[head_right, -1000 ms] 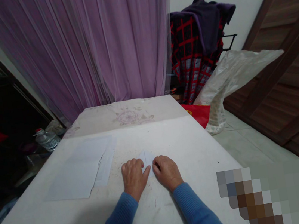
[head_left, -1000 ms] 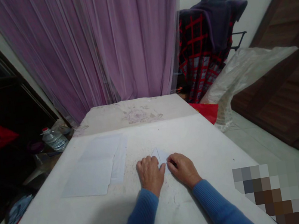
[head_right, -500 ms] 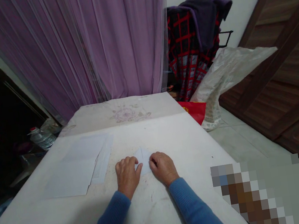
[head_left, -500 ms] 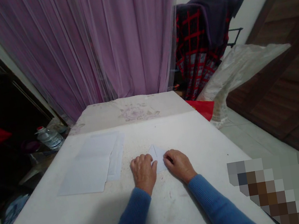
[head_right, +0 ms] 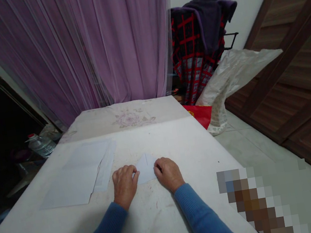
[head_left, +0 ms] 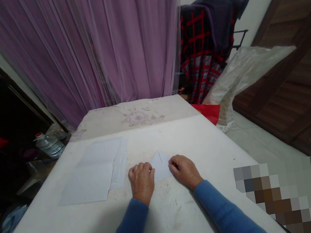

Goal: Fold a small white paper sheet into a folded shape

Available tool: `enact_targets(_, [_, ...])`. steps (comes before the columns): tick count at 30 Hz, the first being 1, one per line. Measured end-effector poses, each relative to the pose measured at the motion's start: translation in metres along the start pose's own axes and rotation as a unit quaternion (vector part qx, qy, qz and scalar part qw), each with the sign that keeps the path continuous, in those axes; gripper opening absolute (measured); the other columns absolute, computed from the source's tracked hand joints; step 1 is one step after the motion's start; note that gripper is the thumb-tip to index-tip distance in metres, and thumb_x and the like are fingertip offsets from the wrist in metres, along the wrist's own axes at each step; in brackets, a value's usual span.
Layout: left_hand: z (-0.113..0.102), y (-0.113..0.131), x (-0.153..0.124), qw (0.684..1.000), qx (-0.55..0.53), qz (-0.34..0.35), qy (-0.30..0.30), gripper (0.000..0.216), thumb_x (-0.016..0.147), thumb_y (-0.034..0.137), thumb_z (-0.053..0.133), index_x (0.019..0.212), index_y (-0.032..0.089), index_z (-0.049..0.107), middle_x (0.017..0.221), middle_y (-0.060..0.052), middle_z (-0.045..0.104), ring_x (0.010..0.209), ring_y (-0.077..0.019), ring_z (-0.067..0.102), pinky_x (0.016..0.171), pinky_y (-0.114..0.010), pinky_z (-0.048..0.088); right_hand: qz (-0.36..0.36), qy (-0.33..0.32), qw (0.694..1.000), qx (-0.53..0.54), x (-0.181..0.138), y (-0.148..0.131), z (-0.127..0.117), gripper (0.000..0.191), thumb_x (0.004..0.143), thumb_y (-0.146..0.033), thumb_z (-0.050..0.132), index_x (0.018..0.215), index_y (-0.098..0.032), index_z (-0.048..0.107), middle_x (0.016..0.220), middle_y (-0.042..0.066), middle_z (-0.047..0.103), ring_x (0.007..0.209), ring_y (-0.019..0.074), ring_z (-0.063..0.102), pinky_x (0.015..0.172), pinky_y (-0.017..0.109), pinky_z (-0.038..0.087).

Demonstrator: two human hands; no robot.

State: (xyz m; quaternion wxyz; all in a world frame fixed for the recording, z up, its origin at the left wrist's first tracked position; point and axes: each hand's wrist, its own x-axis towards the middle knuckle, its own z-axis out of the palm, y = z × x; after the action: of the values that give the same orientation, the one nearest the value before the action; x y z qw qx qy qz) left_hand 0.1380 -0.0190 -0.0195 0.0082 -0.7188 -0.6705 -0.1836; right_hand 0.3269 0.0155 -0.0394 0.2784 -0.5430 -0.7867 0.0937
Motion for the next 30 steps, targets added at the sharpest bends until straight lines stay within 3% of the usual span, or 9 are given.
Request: enact_targets(30, [-0.015, -0.035, -0.006, 0.999, 0.002, -0.047, -0.027, 0.009, 0.09, 0.024, 0.053, 0.085, 0.023, 0.06, 0.086, -0.002, 0.066, 0.089, -0.0204, 0.059, 0.085, -0.038, 0.035, -0.013, -0.006, 1.0, 0.003, -0.001, 0.002, 0.0, 0.012, 0.083, -0.017, 0.051, 0.078, -0.02, 0.061, 0.076, 0.003, 0.062, 0.074, 0.0167, 0.055, 0.071, 0.026, 0.038])
